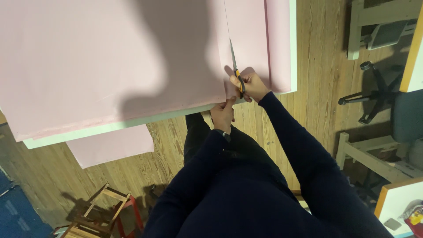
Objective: Cutting a strip of pink leather from a large roll using a ruler for guidance and scissors.
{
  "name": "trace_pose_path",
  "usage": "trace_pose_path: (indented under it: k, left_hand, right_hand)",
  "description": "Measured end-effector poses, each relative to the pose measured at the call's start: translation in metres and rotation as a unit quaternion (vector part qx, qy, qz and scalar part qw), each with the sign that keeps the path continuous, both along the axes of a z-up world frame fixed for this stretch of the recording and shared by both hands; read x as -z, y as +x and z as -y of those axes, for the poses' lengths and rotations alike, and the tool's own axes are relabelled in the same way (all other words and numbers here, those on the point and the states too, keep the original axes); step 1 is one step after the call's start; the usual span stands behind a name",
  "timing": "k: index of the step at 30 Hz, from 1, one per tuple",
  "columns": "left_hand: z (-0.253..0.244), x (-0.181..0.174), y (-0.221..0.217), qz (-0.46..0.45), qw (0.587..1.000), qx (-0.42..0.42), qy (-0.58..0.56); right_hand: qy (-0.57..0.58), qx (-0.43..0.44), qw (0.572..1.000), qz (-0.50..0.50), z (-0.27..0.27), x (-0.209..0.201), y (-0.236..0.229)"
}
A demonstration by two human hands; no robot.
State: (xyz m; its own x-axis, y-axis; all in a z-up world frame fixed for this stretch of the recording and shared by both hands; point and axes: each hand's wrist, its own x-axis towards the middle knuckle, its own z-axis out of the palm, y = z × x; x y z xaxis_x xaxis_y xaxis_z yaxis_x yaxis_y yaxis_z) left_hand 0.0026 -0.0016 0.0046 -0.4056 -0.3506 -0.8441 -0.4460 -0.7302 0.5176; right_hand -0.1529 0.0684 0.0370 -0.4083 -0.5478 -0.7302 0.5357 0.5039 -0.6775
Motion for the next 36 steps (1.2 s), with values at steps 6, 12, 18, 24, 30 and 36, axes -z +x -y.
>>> trace_pose_path:
  k: [6, 12, 18, 24, 30, 36]
  left_hand:
    - [0.002, -0.009, -0.005, 0.015, 1.000, 0.003, -0.010]
    - [0.003, -0.010, -0.004, 0.017, 1.000, 0.010, -0.007]
    - [0.005, -0.020, -0.007, 0.020, 1.000, 0.009, -0.003]
    - [0.005, -0.026, -0.007, 0.025, 1.000, 0.001, -0.006]
    - [0.007, -0.032, -0.009, 0.041, 0.999, 0.005, -0.004]
    - [0.007, -0.025, -0.006, 0.038, 0.999, 0.008, 0.010]
  right_hand:
    - [0.008, -0.001, 1.000, -0.026, 0.013, -0.001, -0.018]
    - [0.016, 0.009, 1.000, -0.013, 0.026, -0.007, -0.035]
    - [0.024, 0.008, 1.000, -0.009, 0.038, -0.012, -0.050]
    - [0.021, 0.027, 0.999, 0.003, 0.055, -0.014, -0.062]
    - [-0.010, 0.033, 0.999, -0.023, 0.069, -0.002, -0.076]
    - [-0.020, 0.046, 0.999, -0.019, 0.080, -0.009, -0.092]
